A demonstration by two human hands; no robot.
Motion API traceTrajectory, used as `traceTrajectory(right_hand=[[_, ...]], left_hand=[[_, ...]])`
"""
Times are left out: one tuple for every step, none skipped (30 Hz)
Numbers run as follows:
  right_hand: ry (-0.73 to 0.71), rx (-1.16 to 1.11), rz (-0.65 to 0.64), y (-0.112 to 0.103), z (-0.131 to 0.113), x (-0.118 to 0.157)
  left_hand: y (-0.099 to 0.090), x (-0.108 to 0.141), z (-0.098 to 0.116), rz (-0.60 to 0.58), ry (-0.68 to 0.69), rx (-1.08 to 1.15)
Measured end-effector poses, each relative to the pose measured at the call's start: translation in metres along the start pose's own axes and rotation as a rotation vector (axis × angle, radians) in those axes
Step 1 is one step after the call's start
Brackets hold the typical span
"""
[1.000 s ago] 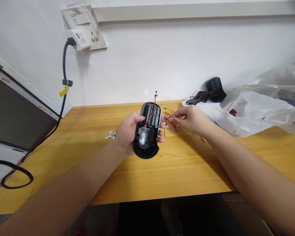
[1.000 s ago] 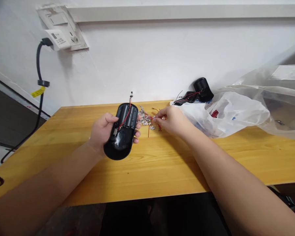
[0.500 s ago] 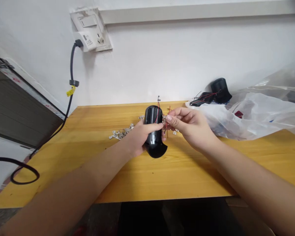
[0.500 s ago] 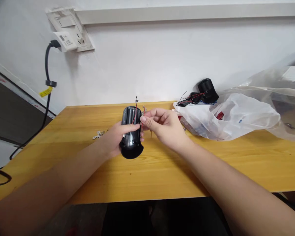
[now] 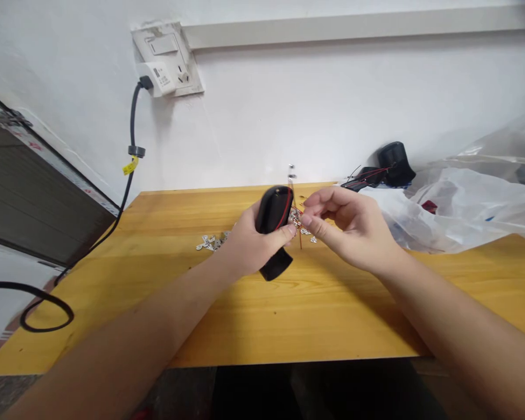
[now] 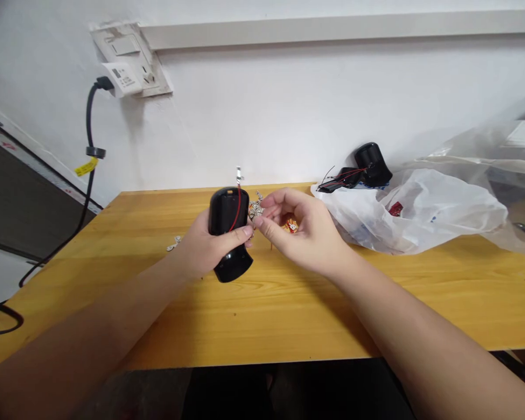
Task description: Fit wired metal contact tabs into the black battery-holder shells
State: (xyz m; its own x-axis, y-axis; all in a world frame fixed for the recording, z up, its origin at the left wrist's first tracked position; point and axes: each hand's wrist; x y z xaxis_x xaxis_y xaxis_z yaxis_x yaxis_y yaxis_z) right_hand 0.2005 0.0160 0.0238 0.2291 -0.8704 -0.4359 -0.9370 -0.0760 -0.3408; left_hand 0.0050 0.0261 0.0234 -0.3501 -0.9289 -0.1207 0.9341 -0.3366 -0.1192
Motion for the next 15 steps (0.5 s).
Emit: traceTrajectory(right_hand=[[-0.025, 0.089, -0.081, -0.004, 0.000, 0.000], [-0.051, 0.171, -0.169, -0.007, 0.000, 0.000], [-0.069, 0.232, -0.247, -0.010, 0.000, 0.000], [-0.072, 0.270, -0.299, -0.013, 0.000, 0.000], [-0.057, 0.286, -0.320, -0.015, 0.000, 0.001], [-0.026, 0.288, -0.321, -0.016, 0.000, 0.001], [0.014, 0.287, -0.316, -0.016, -0.001, 0.001], [0.054, 0.282, -0.316, -0.016, -0.001, 0.001], [0.087, 0.266, -0.316, -0.015, -0.002, 0.002], [0.120, 0.230, -0.318, -0.013, -0.003, 0.002], [0.151, 0.171, -0.318, -0.011, -0.005, 0.002], [0.183, 0.095, -0.306, -0.008, -0.007, 0.002], [0.219, 0.012, -0.279, -0.004, -0.009, 0.003], [0.260, -0.068, -0.237, -0.001, -0.012, 0.003], [0.301, -0.135, -0.187, 0.003, -0.015, 0.003]], left_hand=[[0.000, 0.001, 0.001, 0.003, 0.060, -0.099], [0.000, 0.002, 0.001, -0.010, 0.118, -0.187], [-0.001, 0.003, 0.001, -0.035, 0.166, -0.257], [-0.001, 0.004, 0.002, -0.060, 0.199, -0.304], [-0.001, 0.005, 0.002, -0.077, 0.216, -0.333], [-0.001, 0.005, 0.001, -0.081, 0.225, -0.346], [-0.001, 0.005, 0.001, -0.079, 0.228, -0.344], [-0.001, 0.005, -0.001, -0.070, 0.222, -0.323], [-0.001, 0.005, -0.002, -0.050, 0.204, -0.282], [0.000, 0.004, -0.004, -0.024, 0.176, -0.220], [0.001, 0.003, -0.005, 0.002, 0.142, -0.135], [0.001, 0.002, -0.008, 0.023, 0.106, -0.031], [0.002, 0.001, -0.010, 0.034, 0.074, 0.084], [0.003, 0.000, -0.012, 0.030, 0.050, 0.194], [0.004, 0.000, -0.014, 0.019, 0.041, 0.286]])
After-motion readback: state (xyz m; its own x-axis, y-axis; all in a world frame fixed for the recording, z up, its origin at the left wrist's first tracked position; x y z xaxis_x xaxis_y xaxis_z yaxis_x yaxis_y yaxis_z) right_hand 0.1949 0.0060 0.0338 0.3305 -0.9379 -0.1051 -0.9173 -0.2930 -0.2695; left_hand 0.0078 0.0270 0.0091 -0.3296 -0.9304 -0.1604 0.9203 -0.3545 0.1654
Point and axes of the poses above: each hand's wrist, its own x-axis away from the middle knuckle, its own y-axis out of the palm, z = x × y, and after that the axes turned 1 degree about x, right-handed
